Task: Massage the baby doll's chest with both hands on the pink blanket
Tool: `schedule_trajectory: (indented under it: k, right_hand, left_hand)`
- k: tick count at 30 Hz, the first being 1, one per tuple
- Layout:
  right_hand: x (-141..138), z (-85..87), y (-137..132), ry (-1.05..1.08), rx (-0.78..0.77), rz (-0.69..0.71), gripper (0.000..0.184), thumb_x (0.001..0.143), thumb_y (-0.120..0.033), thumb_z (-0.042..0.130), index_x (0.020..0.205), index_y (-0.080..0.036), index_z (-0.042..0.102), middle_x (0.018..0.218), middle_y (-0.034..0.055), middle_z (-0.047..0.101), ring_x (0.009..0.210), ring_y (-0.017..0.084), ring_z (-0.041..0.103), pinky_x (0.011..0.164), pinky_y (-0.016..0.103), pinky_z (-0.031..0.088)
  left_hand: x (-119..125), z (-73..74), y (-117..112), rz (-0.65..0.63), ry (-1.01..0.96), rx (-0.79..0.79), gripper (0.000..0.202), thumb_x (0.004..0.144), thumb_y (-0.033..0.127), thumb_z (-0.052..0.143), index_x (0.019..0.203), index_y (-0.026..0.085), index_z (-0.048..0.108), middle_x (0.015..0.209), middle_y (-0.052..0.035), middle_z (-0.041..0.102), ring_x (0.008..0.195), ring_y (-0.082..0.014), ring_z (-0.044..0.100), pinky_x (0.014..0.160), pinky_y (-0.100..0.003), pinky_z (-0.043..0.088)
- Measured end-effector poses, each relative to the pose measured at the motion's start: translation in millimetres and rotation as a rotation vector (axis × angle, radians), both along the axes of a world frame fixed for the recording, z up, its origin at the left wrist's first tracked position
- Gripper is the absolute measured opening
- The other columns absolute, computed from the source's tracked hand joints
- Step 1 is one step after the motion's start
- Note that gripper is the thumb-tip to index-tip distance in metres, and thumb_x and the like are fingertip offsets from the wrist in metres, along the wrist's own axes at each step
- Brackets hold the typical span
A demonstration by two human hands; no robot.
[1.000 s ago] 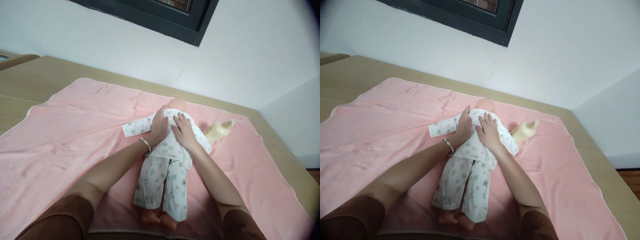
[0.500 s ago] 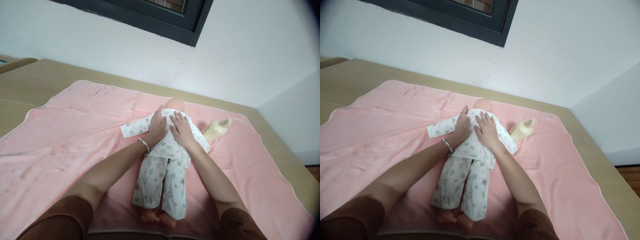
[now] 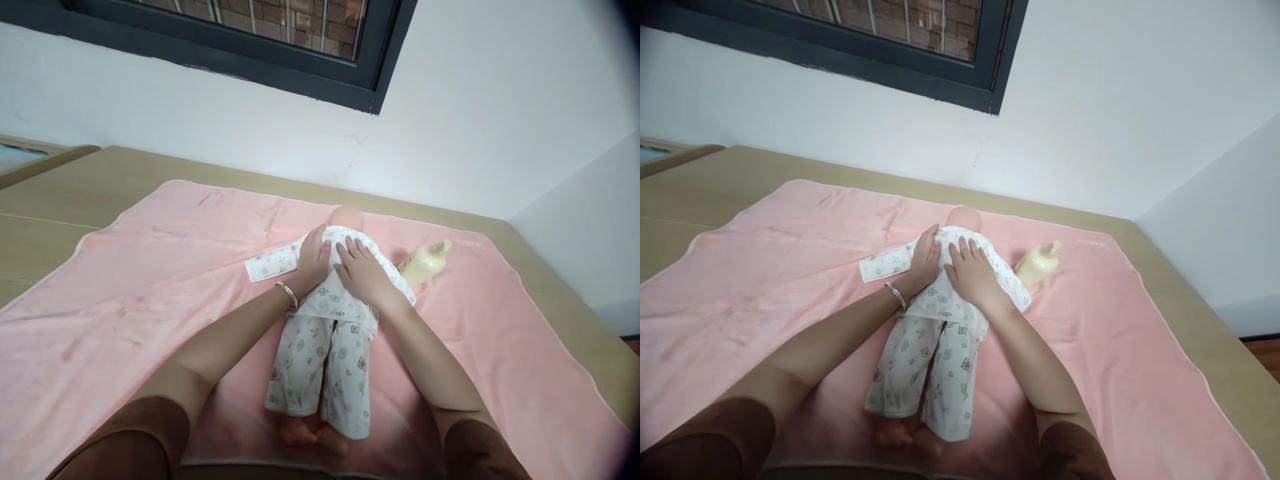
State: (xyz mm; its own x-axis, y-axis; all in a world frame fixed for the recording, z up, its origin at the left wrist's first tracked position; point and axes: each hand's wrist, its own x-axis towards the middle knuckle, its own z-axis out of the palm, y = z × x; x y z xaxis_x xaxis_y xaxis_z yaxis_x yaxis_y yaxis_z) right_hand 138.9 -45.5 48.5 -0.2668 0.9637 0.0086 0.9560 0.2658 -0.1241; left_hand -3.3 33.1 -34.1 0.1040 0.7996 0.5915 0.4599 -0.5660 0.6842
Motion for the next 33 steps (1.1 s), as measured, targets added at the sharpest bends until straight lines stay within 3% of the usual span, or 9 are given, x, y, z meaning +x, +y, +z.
schedule_trajectory:
  k: [5,10,13,16,19,21,24,27,33]
  right_hand:
    - [12,27.3,-27,-0.09,-0.119,0.121,0.064,0.103,-0.037,0.037,0.161,-0.013,0.028,0.168,0.0173,0.024,0.155,0.039,0.023,0.123,0.057,0.025]
    - [41,70.1,-56,0.087,-0.237,0.154,0.063,0.103,-0.048,0.036,0.161,-0.027,0.027,0.162,0.0071,0.041,0.149,0.032,0.039,0.117,0.052,0.04]
    - [60,93.5,-72,0.13,-0.144,0.094,0.063,0.103,-0.046,0.037,0.162,-0.029,0.025,0.163,0.0041,0.039,0.149,0.03,0.038,0.119,0.051,0.039]
    - [80,109.3,-87,0.106,-0.07,-0.041,0.064,0.103,-0.05,0.035,0.163,-0.028,0.022,0.161,0.0057,0.043,0.148,0.032,0.04,0.117,0.054,0.041]
    - [97,118.7,-101,0.07,-0.052,-0.152,0.068,0.103,-0.057,0.031,0.163,-0.028,0.019,0.157,0.0071,0.049,0.145,0.035,0.044,0.111,0.056,0.047]
    - [104,122.9,-109,0.059,-0.029,-0.177,0.069,0.102,-0.06,0.031,0.163,-0.029,0.018,0.156,0.007,0.049,0.144,0.035,0.046,0.108,0.056,0.05]
    - [110,127.5,-118,0.06,0.005,-0.155,0.07,0.102,-0.061,0.031,0.163,-0.028,0.018,0.156,0.0064,0.049,0.142,0.034,0.049,0.107,0.054,0.052]
    - [111,130.7,-125,0.06,0.032,-0.093,0.069,0.103,-0.058,0.031,0.163,-0.027,0.019,0.154,0.0066,0.053,0.139,0.034,0.052,0.105,0.053,0.054]
    - [112,135.3,-137,0.046,0.106,-0.072,0.067,0.103,-0.055,0.03,0.163,-0.028,0.019,0.149,0.0062,0.057,0.13,0.035,0.061,0.103,0.053,0.055]
  left_hand:
    - [0,14.9,-5,0.053,0.248,0.066,0.043,0.101,0.032,0.036,0.135,0.01,0.051,0.134,-0.0184,0.061,0.125,-0.0288,0.056,0.109,-0.047,0.044]
    - [7,57.1,-56,0.032,0.754,0.261,0.027,0.098,0.018,0.04,0.113,0.013,0.061,0.121,-0.019,0.063,0.117,-0.0324,0.056,0.102,-0.051,0.042]
    - [14,74.1,-99,-0.032,0.941,0.164,0.023,0.098,0.034,0.05,0.097,0.014,0.062,0.095,-0.0137,0.063,0.09,-0.0308,0.06,0.077,-0.045,0.046]
    - [15,77.6,-126,-0.121,1.055,0.063,0.043,0.09,0.054,0.064,0.097,0.012,0.063,0.091,-0.0125,0.064,0.088,-0.0304,0.061,0.074,-0.042,0.045]
    - [8,77.0,-132,-0.23,1.123,0.028,0.048,0.086,0.059,0.069,0.096,0.012,0.065,0.091,-0.0119,0.066,0.089,-0.0296,0.062,0.073,-0.04,0.045]
    - [2,79.7,-129,-0.314,1.157,0.033,0.04,0.087,0.052,0.071,0.096,0.013,0.065,0.094,-0.0117,0.066,0.09,-0.0297,0.062,0.072,-0.04,0.046]
    - [-2,90.0,-127,-0.386,1.215,-0.007,0.014,0.088,0.021,0.066,0.1,0.015,0.066,0.1,-0.0109,0.067,0.092,-0.0293,0.063,0.073,-0.04,0.047]
    - [-1,100.7,-129,-0.435,1.263,-0.07,0.032,0.08,0.0,0.056,0.106,0.016,0.066,0.103,-0.0101,0.068,0.094,-0.0287,0.065,0.075,-0.04,0.049]
    - [5,109.4,-137,-0.43,1.346,-0.062,0.025,0.079,0.001,0.054,0.097,0.012,0.067,0.105,-0.0174,0.066,0.094,-0.033,0.065,0.072,-0.043,0.053]
